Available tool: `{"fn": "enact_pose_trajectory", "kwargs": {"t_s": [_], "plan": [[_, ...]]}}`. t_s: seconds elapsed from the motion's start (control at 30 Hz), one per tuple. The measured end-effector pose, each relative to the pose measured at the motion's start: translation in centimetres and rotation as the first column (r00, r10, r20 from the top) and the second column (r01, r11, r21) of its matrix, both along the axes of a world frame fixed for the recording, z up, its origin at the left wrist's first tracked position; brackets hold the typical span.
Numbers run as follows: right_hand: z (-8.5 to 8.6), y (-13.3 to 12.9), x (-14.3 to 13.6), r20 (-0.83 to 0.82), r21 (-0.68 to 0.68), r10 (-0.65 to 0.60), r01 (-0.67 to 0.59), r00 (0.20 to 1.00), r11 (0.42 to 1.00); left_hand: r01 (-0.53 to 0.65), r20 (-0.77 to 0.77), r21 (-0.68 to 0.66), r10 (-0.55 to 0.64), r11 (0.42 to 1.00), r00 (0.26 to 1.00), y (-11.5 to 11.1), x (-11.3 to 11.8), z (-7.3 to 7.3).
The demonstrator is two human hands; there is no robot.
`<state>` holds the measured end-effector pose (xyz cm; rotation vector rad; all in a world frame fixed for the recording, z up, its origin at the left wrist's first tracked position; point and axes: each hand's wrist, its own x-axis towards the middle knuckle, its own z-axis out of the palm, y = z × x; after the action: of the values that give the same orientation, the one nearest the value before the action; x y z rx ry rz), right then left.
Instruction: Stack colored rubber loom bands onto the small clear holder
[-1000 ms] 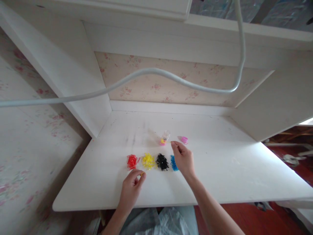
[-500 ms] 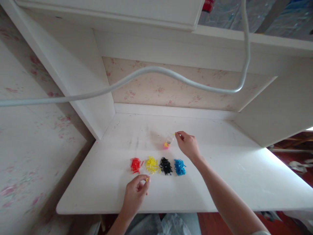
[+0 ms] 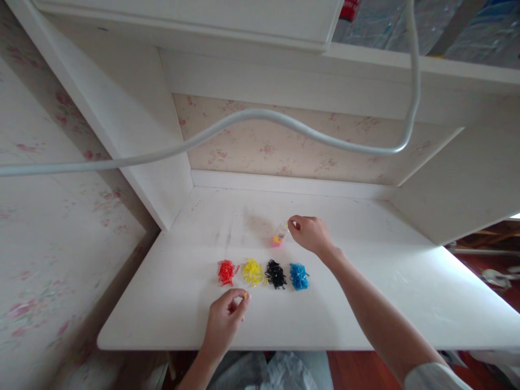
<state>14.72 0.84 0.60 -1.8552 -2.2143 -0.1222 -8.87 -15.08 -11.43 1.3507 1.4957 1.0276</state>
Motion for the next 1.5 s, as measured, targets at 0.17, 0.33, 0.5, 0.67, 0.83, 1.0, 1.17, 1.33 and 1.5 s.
{"fn": "enact_pose_trajectory", "kwargs": {"t_s": [0.17,0.33,0.5,0.67,0.83,1.0,1.17,1.33,1.5], "plan": [[0.0,0.1,-0.1,0.005,0.001,0.036,-0.036,0.999,0.999,-0.007,0.01,-0.01,0.007,1.0,1.0,0.0,0.0,0.1],[0.3,-0.4,0.5,-0.148,0.092,0.031,-0.017,0.988,0.996,-0.014,0.0,-0.022,0.014,1.0,1.0,0.0,0.2,0.0],[-1.6,-4.5,0.2,-0.481,0.098,-0.012,0.068,0.877,0.993,0.006,-0.013,-0.018,-0.006,1.0,1.0,0.7,0.7,1.0],[-6.9,-11.3,-3.3,-0.535,-0.16,0.034,-0.14,0.844,0.977,0.076,-0.084,0.136,-0.065,0.988,0.994,3.2,1.7,4.5],[-9.8,-14.7,-6.1,-0.366,-0.304,0.003,-0.122,0.931,0.945,0.147,-0.159,0.249,-0.109,0.957,0.981,6.7,3.8,7.7],[-10.2,-14.6,-6.7,-0.287,-0.303,-0.021,-0.07,0.958,0.95,0.229,-0.316,0.36,-0.112,0.904,0.942,10.1,5.9,9.7],[-10.6,-14.6,-6.5,-0.297,-0.281,-0.022,-0.065,0.955,0.957,0.312,-0.45,0.419,-0.103,0.853,0.887,13.1,7.5,11.3],[-10.7,-14.9,-6.2,-0.312,-0.265,-0.018,-0.069,0.95,0.962,0.352,-0.512,0.445,-0.089,0.824,0.854,15.7,8.5,11.2],[-10.7,-14.8,-6.3,-0.301,-0.238,0.013,-0.088,0.953,0.967,0.445,-0.655,0.405,-0.085,0.799,0.751,17.0,9.0,10.8]]}}
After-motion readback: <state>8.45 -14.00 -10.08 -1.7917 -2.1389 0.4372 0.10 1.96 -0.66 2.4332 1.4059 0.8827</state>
